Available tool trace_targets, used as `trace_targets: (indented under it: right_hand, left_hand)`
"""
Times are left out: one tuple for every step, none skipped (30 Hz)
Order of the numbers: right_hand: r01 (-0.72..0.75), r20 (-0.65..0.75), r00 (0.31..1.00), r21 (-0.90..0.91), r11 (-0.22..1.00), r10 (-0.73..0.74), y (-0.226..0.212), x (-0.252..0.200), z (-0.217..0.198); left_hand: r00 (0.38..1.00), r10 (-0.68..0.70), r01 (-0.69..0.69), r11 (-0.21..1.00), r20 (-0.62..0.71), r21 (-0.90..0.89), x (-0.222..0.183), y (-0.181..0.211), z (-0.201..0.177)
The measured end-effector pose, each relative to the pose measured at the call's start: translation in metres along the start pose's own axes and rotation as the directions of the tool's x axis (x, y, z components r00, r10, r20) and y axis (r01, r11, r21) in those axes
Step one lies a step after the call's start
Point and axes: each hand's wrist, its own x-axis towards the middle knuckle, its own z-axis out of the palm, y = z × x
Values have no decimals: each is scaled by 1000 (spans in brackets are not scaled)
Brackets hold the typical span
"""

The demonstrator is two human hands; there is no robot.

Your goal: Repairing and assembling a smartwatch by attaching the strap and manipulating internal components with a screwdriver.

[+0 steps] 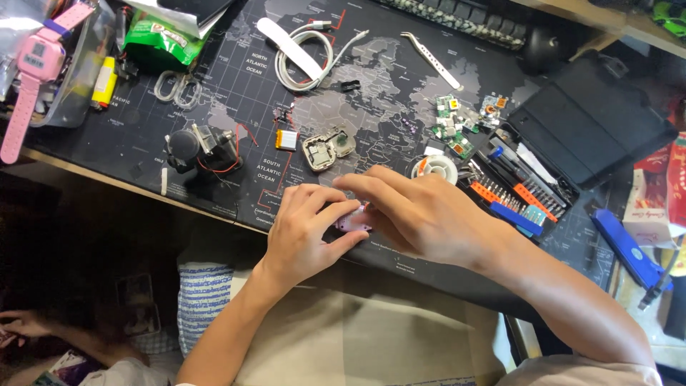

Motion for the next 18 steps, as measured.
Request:
trace_targets:
  right_hand:
    - [1,3,1000,3,1000,-1,1,1,-3]
    - [-2,56,998,98,995,-3,1,3,-7]
    - [-10,108,994,192,981,-11,2,4,-11]
    - [-9,111,994,194,981,-13,3,4,-10]
    - [14,78,997,170,985,-27,4,3,-9]
    - [35,45,998,144,989,-42,6,2,-9]
    - [28,43,998,142,989,-35,6,2,-7]
    - [40,30,999,122,992,-43,6,2,-5]
    - [58,16,998,102,993,-60,7,4,-2]
    - [59,14,998,102,993,-60,7,4,-5]
    - [56,32,998,175,983,-62,8,4,-8]
    - [51,50,997,248,967,-66,8,5,-9]
    - [53,52,996,252,966,-68,9,2,-13]
    - [12,51,998,270,963,-27,11,0,-15]
    - [-24,54,999,289,957,8,12,-2,-17]
    - [-17,58,998,295,955,0,11,-1,-20]
    - [-39,25,999,288,957,33,10,-2,-23]
    - [-62,-8,998,283,957,67,9,-2,-27]
  left_hand:
    - [1000,-5,5,1000,-1,0,-1,-1,0]
    - [1000,-1,1,1000,2,-6,-1,-1,0]
    - [1000,3,-3,1000,4,-13,-2,-2,1]
    - [1000,-1,1,1000,3,-12,-1,-2,0]
    - [1000,-1,1,1000,4,-15,-1,-1,-1]
    - [1000,-1,1,1000,6,-18,-1,0,-1]
    - [1000,4,-3,1000,10,-23,0,0,-1]
    - [1000,6,-6,1000,-4,-11,1,1,0]
    - [1000,5,-5,1000,-22,7,2,1,-1]
    - [1000,7,-7,1000,-21,8,1,1,0]
    - [1000,4,-4,1000,-10,1,1,0,0]
    - [1000,1,-1,1000,1,-6,0,-1,0]
    - [1000,-4,4,1000,2,-4,1,0,-1]
    - [1000,-1,1,1000,6,-10,2,1,-2]
    - [1000,-4,4,1000,7,-12,2,1,-3]
    - [1000,-14,14,1000,4,-6,1,1,-3]
    - [1000,-14,14,1000,6,-14,1,1,-3]
    - [1000,-14,15,1000,9,-22,1,0,-3]
